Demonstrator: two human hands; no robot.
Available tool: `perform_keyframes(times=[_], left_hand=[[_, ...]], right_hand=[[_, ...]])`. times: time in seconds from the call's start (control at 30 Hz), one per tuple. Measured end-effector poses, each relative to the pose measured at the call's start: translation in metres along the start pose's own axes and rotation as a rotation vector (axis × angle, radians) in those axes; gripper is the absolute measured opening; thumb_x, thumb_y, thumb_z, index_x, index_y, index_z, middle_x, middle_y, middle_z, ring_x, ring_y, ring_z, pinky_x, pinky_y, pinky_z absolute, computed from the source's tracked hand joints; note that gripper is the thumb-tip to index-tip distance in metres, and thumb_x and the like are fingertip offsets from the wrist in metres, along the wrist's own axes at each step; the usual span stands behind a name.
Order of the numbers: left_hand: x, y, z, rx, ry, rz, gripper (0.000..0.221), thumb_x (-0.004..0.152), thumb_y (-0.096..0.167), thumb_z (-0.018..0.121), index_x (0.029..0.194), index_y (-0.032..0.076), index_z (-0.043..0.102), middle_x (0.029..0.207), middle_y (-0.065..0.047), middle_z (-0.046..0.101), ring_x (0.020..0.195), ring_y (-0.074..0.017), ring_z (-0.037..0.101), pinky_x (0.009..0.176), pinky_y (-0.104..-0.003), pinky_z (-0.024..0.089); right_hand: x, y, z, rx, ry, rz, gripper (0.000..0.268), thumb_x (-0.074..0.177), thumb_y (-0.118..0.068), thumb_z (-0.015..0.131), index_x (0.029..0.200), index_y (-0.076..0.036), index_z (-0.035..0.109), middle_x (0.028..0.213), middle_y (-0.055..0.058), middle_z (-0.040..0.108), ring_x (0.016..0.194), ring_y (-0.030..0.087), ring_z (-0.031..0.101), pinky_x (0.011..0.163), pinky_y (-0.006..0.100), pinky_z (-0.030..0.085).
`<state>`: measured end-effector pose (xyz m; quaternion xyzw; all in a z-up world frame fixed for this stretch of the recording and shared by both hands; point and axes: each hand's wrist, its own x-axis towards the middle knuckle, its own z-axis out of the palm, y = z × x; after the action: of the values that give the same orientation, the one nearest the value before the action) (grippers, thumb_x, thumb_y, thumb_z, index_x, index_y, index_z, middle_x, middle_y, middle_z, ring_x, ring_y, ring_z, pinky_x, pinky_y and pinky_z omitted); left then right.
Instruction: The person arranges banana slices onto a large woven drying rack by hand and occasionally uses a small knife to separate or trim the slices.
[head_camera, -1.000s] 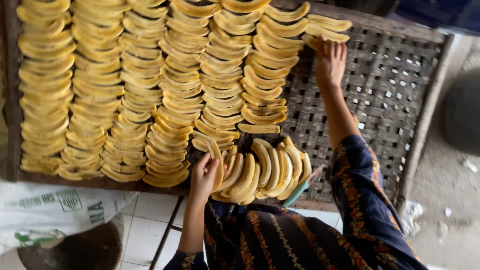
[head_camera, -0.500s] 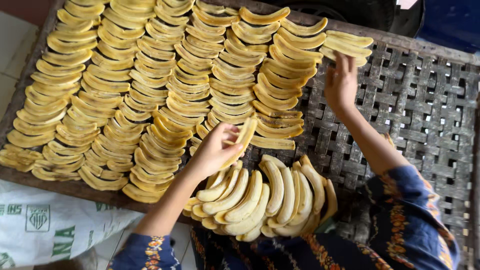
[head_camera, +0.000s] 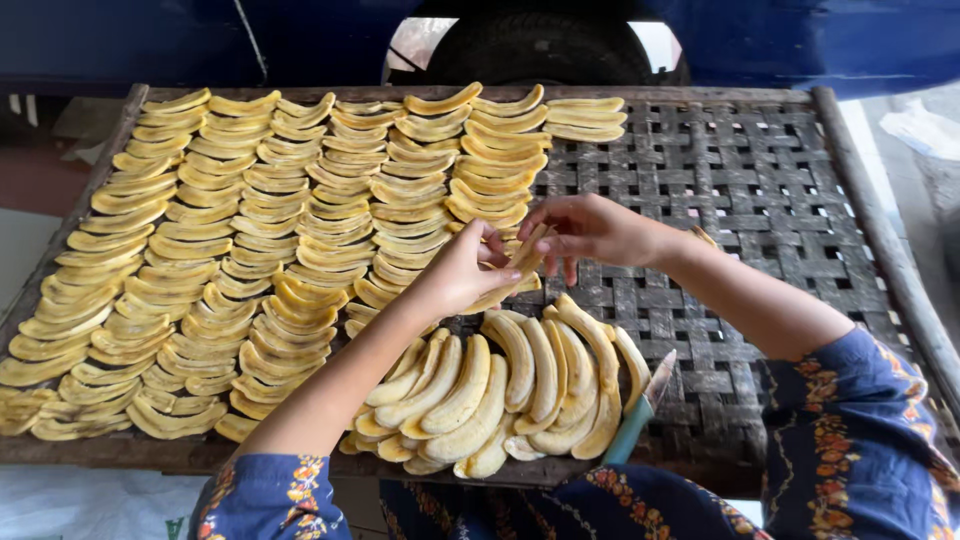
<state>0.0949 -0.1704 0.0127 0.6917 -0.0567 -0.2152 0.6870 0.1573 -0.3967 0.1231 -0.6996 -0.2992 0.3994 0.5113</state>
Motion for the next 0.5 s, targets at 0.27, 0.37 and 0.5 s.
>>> perform_keyframes(times=[0.27, 0.37, 0.5], left_hand=[[-0.003, 0.006, -0.009, 0.618, 0.243, 0.063, 0.039, 0.097, 0.024, 0.068, 0.124, 0.004, 0.05, 0.116, -0.01, 0.067, 0.102, -0.0211, 0.071, 0.088, -0.034, 0.058], [-0.035, 0.017, -0.004, 0.751, 0.232, 0.067, 0.029, 0.099, 0.023, 0.065, 0.121, 0.006, 0.059, 0.118, -0.008, 0.07, 0.109, -0.02, 0.069, 0.095, -0.033, 0.056], [-0.083, 0.026, 0.028, 0.821, 0.022, -0.021, 0.029, 0.097, 0.027, 0.064, 0.12, 0.009, 0.063, 0.124, -0.007, 0.067, 0.114, -0.0208, 0.065, 0.1, -0.034, 0.052]], right_hand=[[0.008, 0.093, -0.06, 0.151, 0.456, 0.148, 0.024, 0.102, -0.008, 0.055, 0.119, 0.006, 0.063, 0.099, 0.016, 0.071, 0.076, 0.017, 0.072, 0.075, 0.028, 0.066], [0.028, 0.145, -0.124, 0.252, 0.738, 0.169, 0.023, 0.1, -0.007, 0.058, 0.119, 0.005, 0.063, 0.1, 0.016, 0.07, 0.076, 0.019, 0.073, 0.074, 0.028, 0.067], [0.048, 0.224, -0.174, 0.271, 1.049, 0.268, 0.023, 0.1, -0.004, 0.062, 0.12, 0.005, 0.061, 0.098, 0.019, 0.07, 0.075, 0.022, 0.074, 0.071, 0.031, 0.067]])
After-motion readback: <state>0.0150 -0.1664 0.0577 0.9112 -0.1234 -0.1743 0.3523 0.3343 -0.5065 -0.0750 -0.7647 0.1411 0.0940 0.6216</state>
